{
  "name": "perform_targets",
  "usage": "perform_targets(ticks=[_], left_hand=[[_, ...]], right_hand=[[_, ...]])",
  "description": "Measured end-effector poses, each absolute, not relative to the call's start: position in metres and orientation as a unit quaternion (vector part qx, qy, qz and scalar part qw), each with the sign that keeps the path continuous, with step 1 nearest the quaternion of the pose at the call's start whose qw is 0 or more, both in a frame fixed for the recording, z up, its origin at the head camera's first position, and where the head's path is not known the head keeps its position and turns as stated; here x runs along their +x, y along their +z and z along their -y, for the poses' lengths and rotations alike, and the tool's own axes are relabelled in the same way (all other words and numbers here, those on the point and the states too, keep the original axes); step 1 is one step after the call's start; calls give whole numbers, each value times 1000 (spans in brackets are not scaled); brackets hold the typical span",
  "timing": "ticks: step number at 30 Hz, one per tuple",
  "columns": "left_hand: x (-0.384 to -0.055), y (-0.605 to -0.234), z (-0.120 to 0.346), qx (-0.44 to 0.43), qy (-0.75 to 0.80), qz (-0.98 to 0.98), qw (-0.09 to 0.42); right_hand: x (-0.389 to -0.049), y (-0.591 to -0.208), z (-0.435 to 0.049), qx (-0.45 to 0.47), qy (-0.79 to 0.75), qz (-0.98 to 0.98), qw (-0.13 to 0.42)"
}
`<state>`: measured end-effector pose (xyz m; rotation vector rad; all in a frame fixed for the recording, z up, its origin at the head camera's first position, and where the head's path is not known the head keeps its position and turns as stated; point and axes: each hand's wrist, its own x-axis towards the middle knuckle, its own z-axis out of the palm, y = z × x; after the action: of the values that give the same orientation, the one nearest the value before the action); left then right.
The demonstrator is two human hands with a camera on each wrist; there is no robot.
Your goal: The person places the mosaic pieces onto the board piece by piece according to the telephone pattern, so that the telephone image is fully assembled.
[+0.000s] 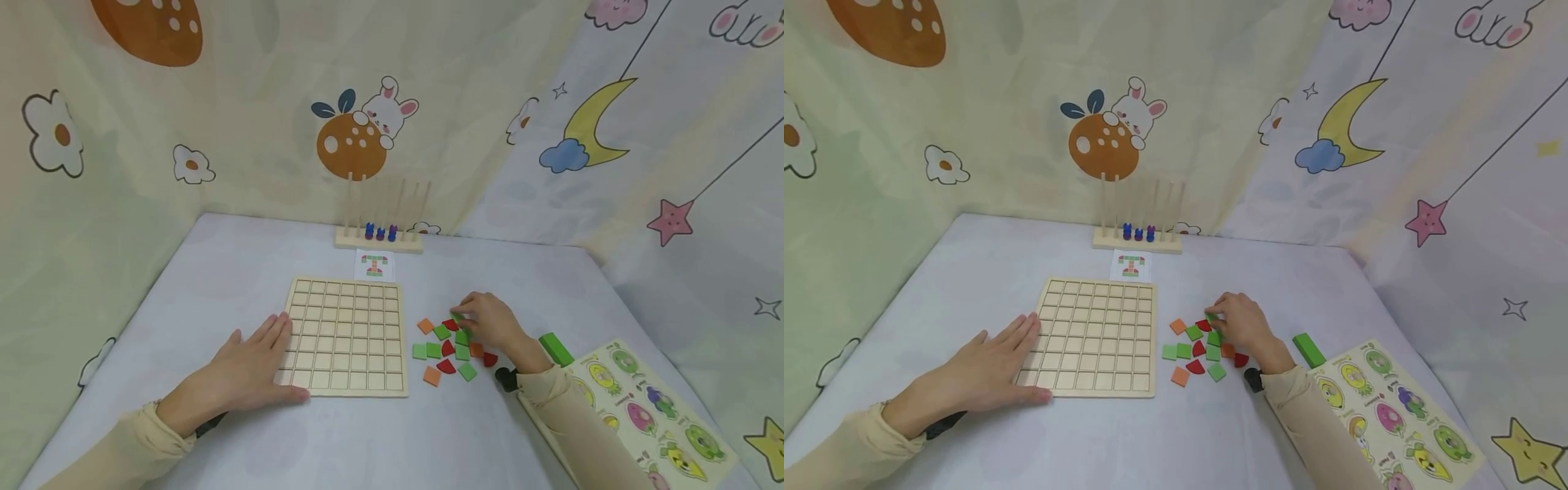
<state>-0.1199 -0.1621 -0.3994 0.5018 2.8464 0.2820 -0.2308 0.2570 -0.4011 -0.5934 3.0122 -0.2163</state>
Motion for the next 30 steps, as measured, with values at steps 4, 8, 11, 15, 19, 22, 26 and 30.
perform_targets(ticks=[4, 8, 11, 15, 19, 22, 26, 30], left_hand=[[-119, -402, 162, 172, 94, -973, 123], [-119, -403, 161, 170, 94, -973, 125], [-119, -404, 161, 170, 94, -973, 125], [-118, -404, 160, 170, 92, -973, 125], [-118, -404, 160, 168, 91, -974, 125], [-118, -405, 161, 167, 90, -974, 121], [-118, -407, 161, 167, 86, -975, 115], [-119, -408, 161, 169, 85, -975, 114]], right_hand=[[-231, -402, -257, -199, -70, -977, 24], [-232, -402, -258, -209, -81, -974, 24], [-233, -402, -259, -222, -87, -971, 25], [-234, -403, -260, -233, -89, -968, 19], [-235, -405, -261, -231, -91, -969, 18], [-235, -405, -262, -227, -94, -969, 15], [-234, -404, -259, -244, -103, -964, -9], [-230, -401, -247, -275, -117, -954, -37]])
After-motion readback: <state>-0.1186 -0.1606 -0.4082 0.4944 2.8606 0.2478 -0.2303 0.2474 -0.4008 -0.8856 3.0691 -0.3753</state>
